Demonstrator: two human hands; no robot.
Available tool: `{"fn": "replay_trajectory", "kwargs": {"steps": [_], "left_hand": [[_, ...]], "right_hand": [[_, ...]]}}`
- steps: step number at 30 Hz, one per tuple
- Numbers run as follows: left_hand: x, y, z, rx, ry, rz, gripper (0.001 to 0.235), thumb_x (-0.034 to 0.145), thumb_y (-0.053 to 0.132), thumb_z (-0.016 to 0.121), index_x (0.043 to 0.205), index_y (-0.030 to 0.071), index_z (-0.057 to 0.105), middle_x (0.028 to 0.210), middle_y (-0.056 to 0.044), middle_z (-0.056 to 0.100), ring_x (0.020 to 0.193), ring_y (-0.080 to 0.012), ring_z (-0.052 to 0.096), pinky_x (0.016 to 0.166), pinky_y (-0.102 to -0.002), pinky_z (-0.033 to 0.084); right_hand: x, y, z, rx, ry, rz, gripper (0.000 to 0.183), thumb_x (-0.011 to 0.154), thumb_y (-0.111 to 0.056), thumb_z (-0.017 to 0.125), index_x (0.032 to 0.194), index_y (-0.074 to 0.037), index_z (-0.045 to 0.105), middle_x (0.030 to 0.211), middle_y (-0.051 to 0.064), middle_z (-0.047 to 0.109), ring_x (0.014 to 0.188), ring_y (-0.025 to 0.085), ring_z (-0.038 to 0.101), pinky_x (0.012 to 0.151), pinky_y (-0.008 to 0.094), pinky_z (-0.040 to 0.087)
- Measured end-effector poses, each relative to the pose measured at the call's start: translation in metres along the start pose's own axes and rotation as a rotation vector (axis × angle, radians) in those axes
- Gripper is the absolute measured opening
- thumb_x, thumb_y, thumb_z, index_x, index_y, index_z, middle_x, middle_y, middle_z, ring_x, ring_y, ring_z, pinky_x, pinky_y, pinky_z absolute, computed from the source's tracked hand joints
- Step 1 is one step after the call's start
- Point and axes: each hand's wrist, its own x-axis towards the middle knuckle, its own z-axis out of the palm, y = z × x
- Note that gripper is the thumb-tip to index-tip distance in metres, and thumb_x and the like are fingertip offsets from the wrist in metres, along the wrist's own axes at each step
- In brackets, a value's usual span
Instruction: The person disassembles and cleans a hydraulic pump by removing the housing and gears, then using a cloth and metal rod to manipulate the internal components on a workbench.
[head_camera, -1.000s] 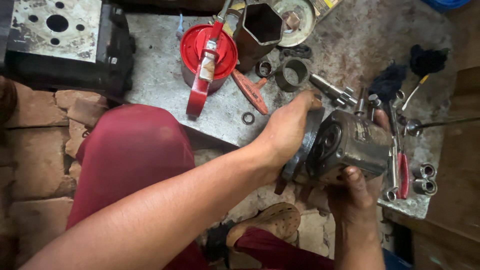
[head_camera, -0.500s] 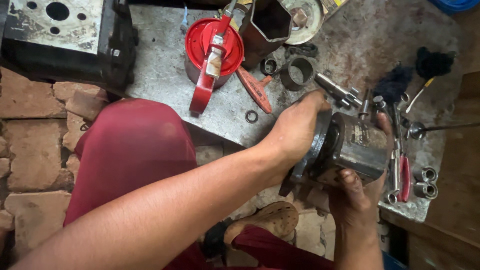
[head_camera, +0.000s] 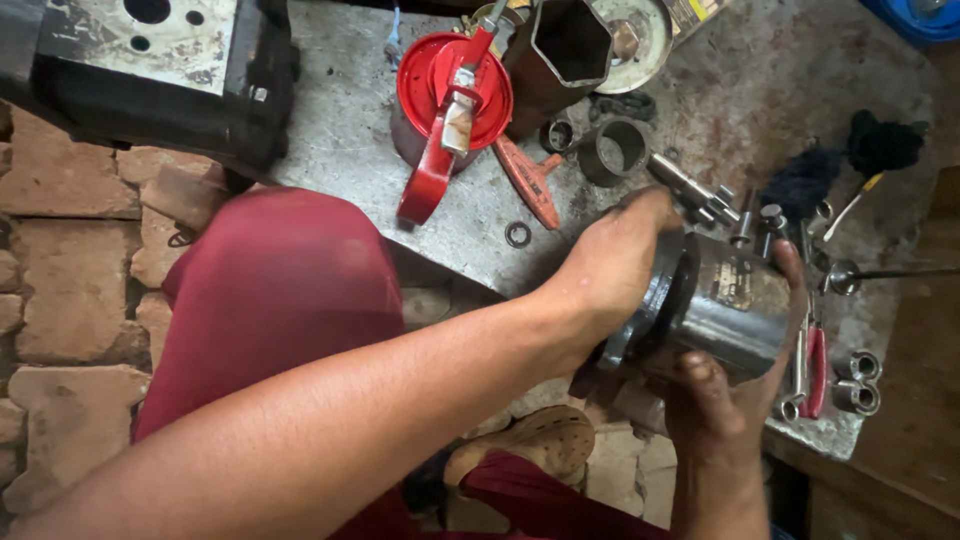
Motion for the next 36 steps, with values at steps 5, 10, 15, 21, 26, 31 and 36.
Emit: {"fn": "replay_trajectory", "kwargs": {"steps": [5, 10, 15, 21, 26, 31, 36], "left_hand": [[-0.001, 0.002, 0.000, -0.023, -0.007, -0.024, 0.053, 0.092, 0.042, 0.041, 0.119, 0.003, 0.064, 0.099, -0.013, 0.066, 0.087, -0.0214, 0.061, 0.083, -0.038, 0.048], [0.002, -0.001, 0.000, -0.045, -0.033, -0.013, 0.053, 0.093, 0.042, 0.041, 0.120, 0.002, 0.063, 0.097, -0.013, 0.066, 0.086, -0.0211, 0.062, 0.082, -0.037, 0.049], [0.004, -0.004, 0.001, -0.039, -0.032, 0.002, 0.052, 0.093, 0.042, 0.041, 0.118, 0.003, 0.063, 0.096, -0.013, 0.067, 0.084, -0.0213, 0.062, 0.080, -0.037, 0.050], [0.004, -0.004, 0.002, -0.030, -0.004, -0.004, 0.050, 0.091, 0.043, 0.044, 0.109, 0.001, 0.065, 0.090, -0.012, 0.066, 0.080, -0.0202, 0.061, 0.076, -0.037, 0.050], [0.009, -0.007, 0.003, -0.069, 0.002, -0.009, 0.051, 0.090, 0.043, 0.045, 0.108, 0.001, 0.066, 0.089, -0.012, 0.067, 0.079, -0.0202, 0.062, 0.077, -0.036, 0.049], [0.019, -0.010, 0.006, 0.037, -0.053, 0.052, 0.069, 0.093, 0.053, 0.043, 0.122, -0.006, 0.063, 0.101, -0.020, 0.066, 0.091, -0.0269, 0.061, 0.085, -0.040, 0.046], [0.027, -0.020, -0.002, 0.068, -0.231, 0.215, 0.093, 0.096, 0.073, 0.041, 0.168, 0.013, 0.038, 0.159, -0.018, 0.041, 0.143, -0.0290, 0.035, 0.113, -0.041, 0.025]], "right_hand": [[-0.004, 0.002, 0.000, -0.155, -0.013, -0.093, 0.106, 0.091, -0.046, 0.087, 0.165, -0.008, 0.022, 0.155, 0.015, 0.038, 0.138, 0.028, 0.047, 0.123, 0.044, 0.048], [-0.004, 0.003, 0.000, -0.191, -0.013, -0.101, 0.106, 0.091, -0.049, 0.086, 0.165, -0.007, 0.022, 0.157, 0.016, 0.034, 0.139, 0.028, 0.046, 0.123, 0.043, 0.047], [-0.006, 0.003, -0.001, -0.283, -0.002, -0.101, 0.109, 0.092, -0.057, 0.082, 0.166, -0.006, 0.020, 0.158, 0.016, 0.035, 0.139, 0.027, 0.046, 0.123, 0.041, 0.046], [-0.007, 0.004, 0.006, -0.170, 0.038, -0.055, 0.114, 0.089, -0.064, 0.084, 0.165, -0.010, 0.017, 0.148, 0.014, 0.040, 0.131, 0.025, 0.051, 0.111, 0.041, 0.054], [-0.013, 0.010, 0.010, -0.050, 0.138, 0.014, 0.113, 0.087, -0.070, 0.080, 0.165, -0.015, 0.021, 0.137, 0.008, 0.046, 0.113, 0.021, 0.054, 0.089, 0.035, 0.054], [-0.004, 0.011, 0.007, 0.013, 0.165, 0.090, 0.108, 0.085, -0.072, 0.074, 0.165, -0.021, 0.021, 0.137, 0.008, 0.047, 0.109, 0.022, 0.053, 0.084, 0.038, 0.048], [-0.001, 0.007, 0.011, 0.011, 0.100, -0.016, 0.095, 0.098, -0.067, 0.071, 0.165, -0.015, 0.027, 0.158, 0.003, 0.040, 0.145, 0.020, 0.042, 0.128, 0.042, 0.038]]}}
